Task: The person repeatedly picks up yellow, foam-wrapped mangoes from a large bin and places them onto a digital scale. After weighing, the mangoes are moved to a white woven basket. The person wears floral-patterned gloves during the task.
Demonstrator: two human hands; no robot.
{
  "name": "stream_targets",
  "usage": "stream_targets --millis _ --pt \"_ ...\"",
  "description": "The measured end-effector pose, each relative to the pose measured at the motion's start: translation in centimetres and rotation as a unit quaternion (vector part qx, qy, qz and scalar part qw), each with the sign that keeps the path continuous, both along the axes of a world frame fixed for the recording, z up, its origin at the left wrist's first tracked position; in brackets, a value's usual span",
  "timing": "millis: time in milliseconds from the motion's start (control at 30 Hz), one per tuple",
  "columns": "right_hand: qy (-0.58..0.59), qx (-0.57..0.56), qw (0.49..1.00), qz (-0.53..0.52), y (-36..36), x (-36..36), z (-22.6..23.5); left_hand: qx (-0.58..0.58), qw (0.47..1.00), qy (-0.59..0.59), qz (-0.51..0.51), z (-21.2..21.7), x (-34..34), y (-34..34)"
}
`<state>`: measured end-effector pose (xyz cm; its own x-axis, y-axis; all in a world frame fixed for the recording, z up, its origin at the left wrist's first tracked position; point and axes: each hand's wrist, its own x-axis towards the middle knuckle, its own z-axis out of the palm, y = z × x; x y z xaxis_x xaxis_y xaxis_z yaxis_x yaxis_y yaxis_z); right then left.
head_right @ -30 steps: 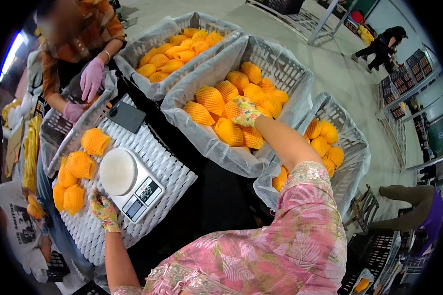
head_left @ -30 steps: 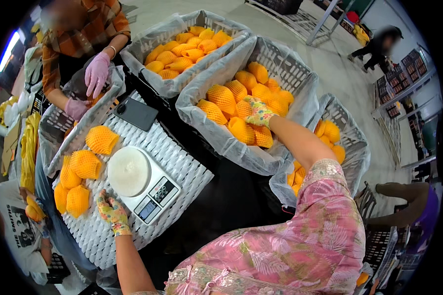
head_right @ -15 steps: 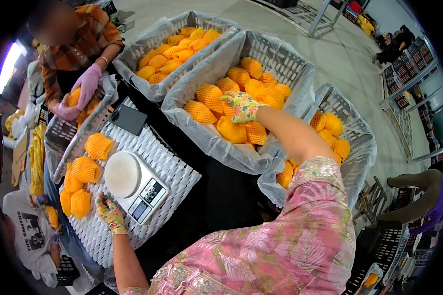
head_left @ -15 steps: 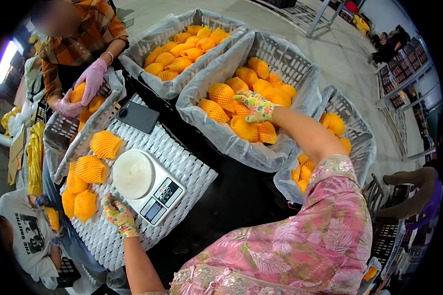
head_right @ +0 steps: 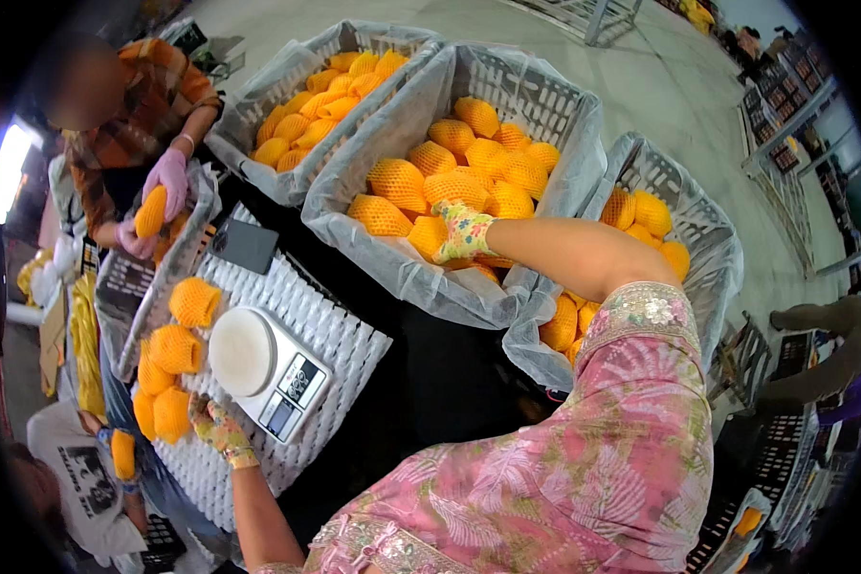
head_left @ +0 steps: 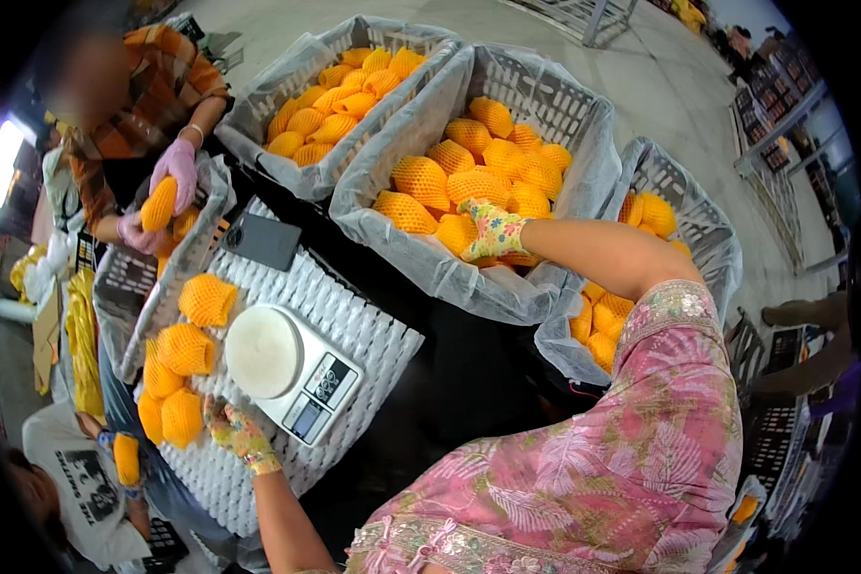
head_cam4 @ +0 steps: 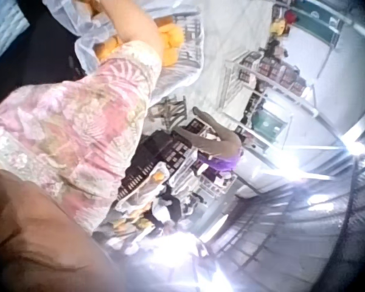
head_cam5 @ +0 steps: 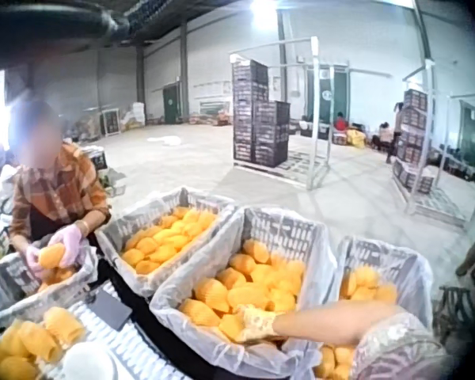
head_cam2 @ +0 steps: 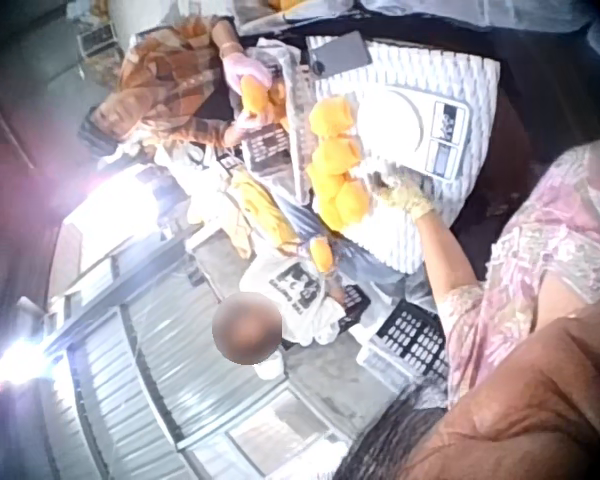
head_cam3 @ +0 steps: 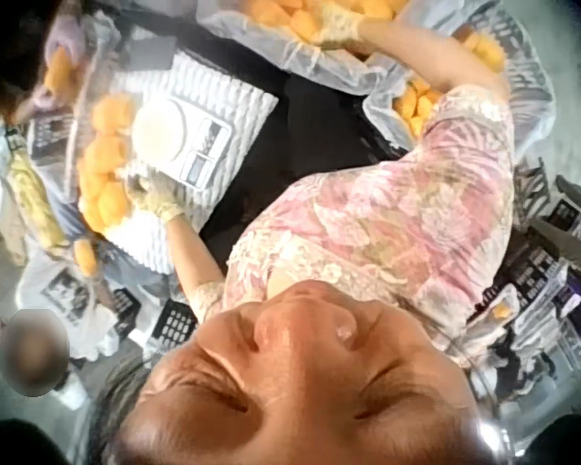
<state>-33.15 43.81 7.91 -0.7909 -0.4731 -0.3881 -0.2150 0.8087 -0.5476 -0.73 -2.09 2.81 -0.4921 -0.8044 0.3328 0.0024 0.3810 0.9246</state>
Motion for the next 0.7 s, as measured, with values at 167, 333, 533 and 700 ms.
stream_targets --millis 167,333,533,700 --pt "-0.010 -0.033 0.992 -0.123 -1.1 1.7 1.9 -0.292 0.940 0.031 -0.176 12.5 -9.2 12.7" --pt "-0.188 -0.058 0.976 -0.095 -0.2 -0.6 0.5 -0.345 0.824 -0.022 -0.449 15.6 -18.1 23.9" --pt "-0.221 -0.219 0.940 -0.142 0.2 -3.2 -0.7 -0.405 0.594 -0.364 -0.592 12.6 -25.6 31.5" --pt "0.259 -0.020 0.966 0.002 0.6 -5.5 1.4 -0.412 0.543 -0.458 -0.571 12.0 -26.6 32.1"
